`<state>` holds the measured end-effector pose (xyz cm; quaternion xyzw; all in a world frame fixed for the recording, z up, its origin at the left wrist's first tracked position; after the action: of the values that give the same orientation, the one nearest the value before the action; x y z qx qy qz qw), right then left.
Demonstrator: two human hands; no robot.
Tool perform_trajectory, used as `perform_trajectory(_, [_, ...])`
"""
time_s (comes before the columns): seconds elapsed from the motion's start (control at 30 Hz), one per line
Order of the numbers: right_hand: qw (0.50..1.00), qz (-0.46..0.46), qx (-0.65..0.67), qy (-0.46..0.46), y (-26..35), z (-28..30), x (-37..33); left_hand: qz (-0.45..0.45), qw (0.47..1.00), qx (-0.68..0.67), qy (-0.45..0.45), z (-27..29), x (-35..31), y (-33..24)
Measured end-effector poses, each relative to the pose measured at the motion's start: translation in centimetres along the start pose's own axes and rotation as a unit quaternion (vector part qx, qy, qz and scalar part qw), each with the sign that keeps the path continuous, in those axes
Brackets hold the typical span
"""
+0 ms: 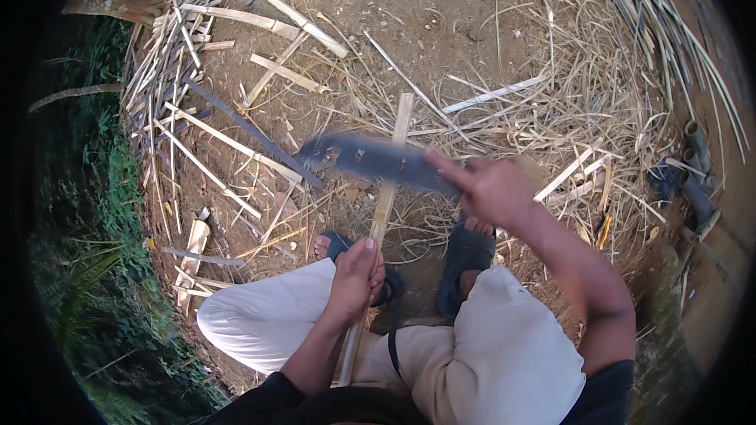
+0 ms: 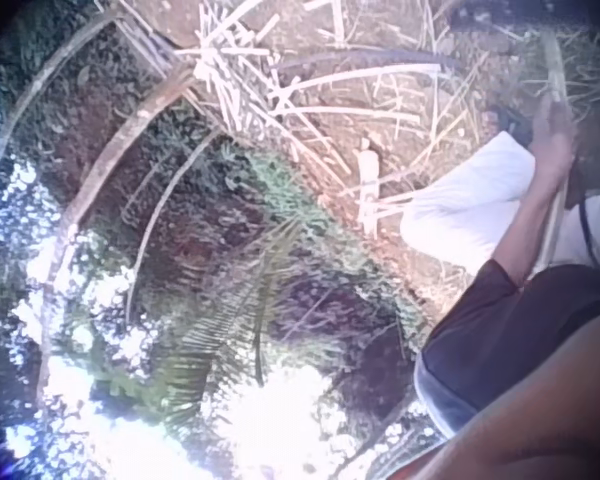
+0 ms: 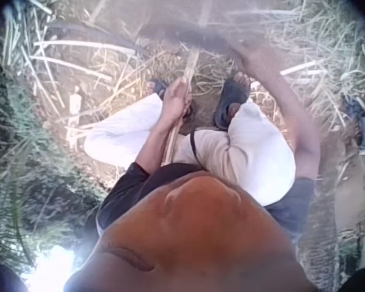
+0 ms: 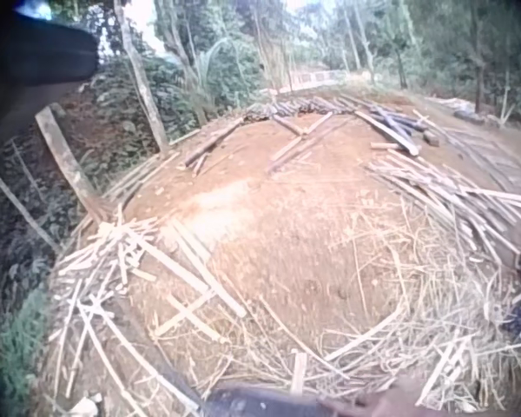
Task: The person uses a machete to shave and smooth long strips of bamboo while sitting on the ground. They handle the bamboo by hand, removing layers to thin and process the material.
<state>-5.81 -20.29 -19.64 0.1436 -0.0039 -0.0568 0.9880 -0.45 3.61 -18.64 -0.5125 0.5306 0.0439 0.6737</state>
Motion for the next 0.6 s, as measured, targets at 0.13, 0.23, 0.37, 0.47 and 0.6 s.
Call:
perform_trajectory(0.13, [0.998,-0.001,0.024,-0.055,-1.4,-1.1,0.8,-0.025,0.999,0.025,-0.018,0.4,0.0,0.2])
perform_trajectory(0.23, [0.997,-0.023,0.055,-0.046,-1.1,-1.8,0.6,0.012,1.000,0.014,-0.015,0.9,0.0,0.9])
perform_trajectory(0.37, [0.996,0.034,0.082,-0.013,2.3,-1.0,0.2,-0.015,0.999,0.001,-0.029,1.3,-0.2,1.4])
perform_trajectory(0.47, [0.995,0.056,0.058,-0.059,1.2,-0.4,0.8,0.005,1.000,0.016,-0.026,0.7,-1.7,0.3])
perform_trajectory(0.6, [0.996,-0.065,0.060,-0.010,-2.4,-2.0,0.3,0.003,1.000,0.010,-0.016,0.9,-0.6,1.4])
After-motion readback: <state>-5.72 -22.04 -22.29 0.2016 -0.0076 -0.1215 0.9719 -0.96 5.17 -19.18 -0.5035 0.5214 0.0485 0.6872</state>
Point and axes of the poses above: each hand's wrist, its own x-axis towards the middle knuckle, its own z-axis out of the back of the hand, y = z × x, the point moved 5 cm from there along x, towards the middle knuckle, and after that the axes turned 3 degrees about y, right-handed, at the moved point
